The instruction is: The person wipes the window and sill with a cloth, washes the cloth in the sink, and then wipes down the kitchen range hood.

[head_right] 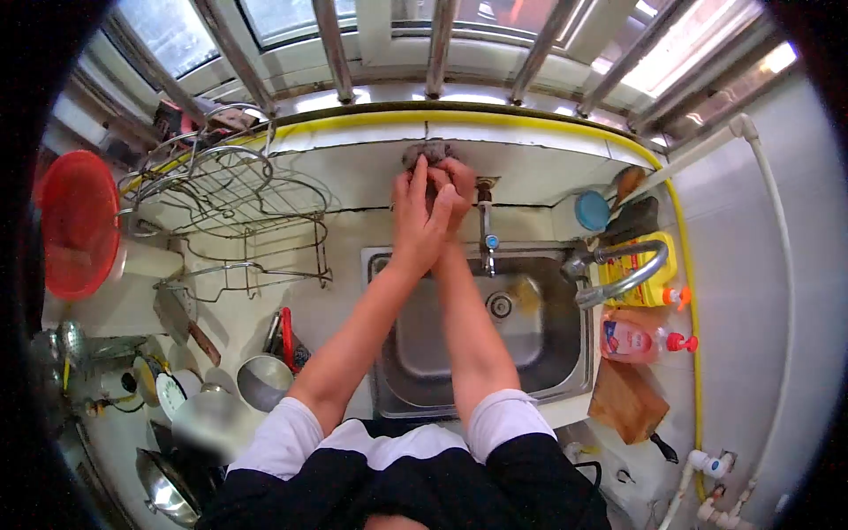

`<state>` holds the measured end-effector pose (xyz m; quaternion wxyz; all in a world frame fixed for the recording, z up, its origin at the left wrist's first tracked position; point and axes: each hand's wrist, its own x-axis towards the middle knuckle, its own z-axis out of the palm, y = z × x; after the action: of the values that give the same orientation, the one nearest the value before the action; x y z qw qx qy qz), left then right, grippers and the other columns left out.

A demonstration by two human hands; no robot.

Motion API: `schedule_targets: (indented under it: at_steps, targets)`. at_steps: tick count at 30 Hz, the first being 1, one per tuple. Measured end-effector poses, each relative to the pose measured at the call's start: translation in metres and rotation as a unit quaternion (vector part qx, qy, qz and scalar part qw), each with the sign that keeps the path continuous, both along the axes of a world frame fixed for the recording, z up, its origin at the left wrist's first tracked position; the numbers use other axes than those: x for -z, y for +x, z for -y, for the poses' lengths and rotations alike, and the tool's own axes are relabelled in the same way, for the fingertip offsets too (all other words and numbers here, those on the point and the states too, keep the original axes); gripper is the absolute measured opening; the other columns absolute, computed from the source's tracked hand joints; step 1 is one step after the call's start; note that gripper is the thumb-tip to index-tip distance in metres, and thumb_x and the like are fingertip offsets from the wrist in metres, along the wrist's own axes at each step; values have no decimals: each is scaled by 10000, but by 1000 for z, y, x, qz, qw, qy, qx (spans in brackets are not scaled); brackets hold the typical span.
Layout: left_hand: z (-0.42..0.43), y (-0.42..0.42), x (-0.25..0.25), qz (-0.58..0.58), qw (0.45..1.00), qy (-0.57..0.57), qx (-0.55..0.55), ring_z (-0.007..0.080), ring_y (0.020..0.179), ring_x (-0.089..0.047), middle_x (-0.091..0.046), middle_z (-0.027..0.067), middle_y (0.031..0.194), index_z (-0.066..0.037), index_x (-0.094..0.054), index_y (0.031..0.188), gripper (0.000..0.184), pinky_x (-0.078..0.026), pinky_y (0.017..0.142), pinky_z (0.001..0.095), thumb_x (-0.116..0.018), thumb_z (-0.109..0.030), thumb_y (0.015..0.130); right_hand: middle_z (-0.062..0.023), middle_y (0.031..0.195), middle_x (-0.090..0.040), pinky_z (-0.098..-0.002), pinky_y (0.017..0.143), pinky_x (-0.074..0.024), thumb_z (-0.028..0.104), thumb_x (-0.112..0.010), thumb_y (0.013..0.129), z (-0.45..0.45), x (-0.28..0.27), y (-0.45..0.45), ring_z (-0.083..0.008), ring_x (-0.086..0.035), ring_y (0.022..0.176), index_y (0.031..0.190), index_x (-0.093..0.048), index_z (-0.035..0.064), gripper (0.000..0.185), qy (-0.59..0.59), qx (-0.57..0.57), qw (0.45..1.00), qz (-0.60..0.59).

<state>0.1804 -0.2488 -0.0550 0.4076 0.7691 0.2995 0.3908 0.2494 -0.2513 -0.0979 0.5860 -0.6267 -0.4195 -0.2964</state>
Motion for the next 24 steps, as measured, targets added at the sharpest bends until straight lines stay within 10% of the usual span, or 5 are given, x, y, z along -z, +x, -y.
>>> schedule_targets:
  at_steps: [7,10,13,17,24]
  targets:
    - [-25,3,84,-14,910,-404,91,395,1116,-467,-506,257,1170,27,-500,1258,597,-395,935,427,-497,-449,898,-102,993,-602,-359,766,-466,167,-626,754,7,100,5,-270,-576,904,849,-675,73,142,-215,-30,894,-393]
    - [-10,1,72,-33,987,-157,-31,397,1092,-486,-497,283,1191,28,-488,1269,595,-390,939,419,-453,-453,920,-85,970,-621,-377,749,-480,173,-615,746,12,41,-9,-278,-588,911,883,-684,96,172,-135,-111,834,-523]
    - [-1,-6,57,40,993,-46,-100,410,1087,-491,-490,304,1201,38,-471,1283,614,-380,952,410,-429,-462,929,-76,959,-627,-383,739,-490,156,-621,731,5,33,-15,-276,-589,914,879,-680,94,171,-145,-46,982,-107]
    - [-25,-10,76,-24,914,-405,7,341,1126,-498,-508,232,1226,38,-430,1312,579,-379,969,364,-414,-419,958,-57,994,-618,-411,764,-493,121,-648,725,7,79,5,-298,-572,948,945,-682,120,222,-397,-85,890,-207]
    - [23,-52,81,118,970,-210,-41,271,1119,-511,-525,174,1222,21,-482,1247,407,-388,972,348,-425,-277,975,-110,966,-559,-395,798,-463,-5,-625,678,8,19,-14,-323,-557,957,928,-644,126,282,-20,84,983,-161]
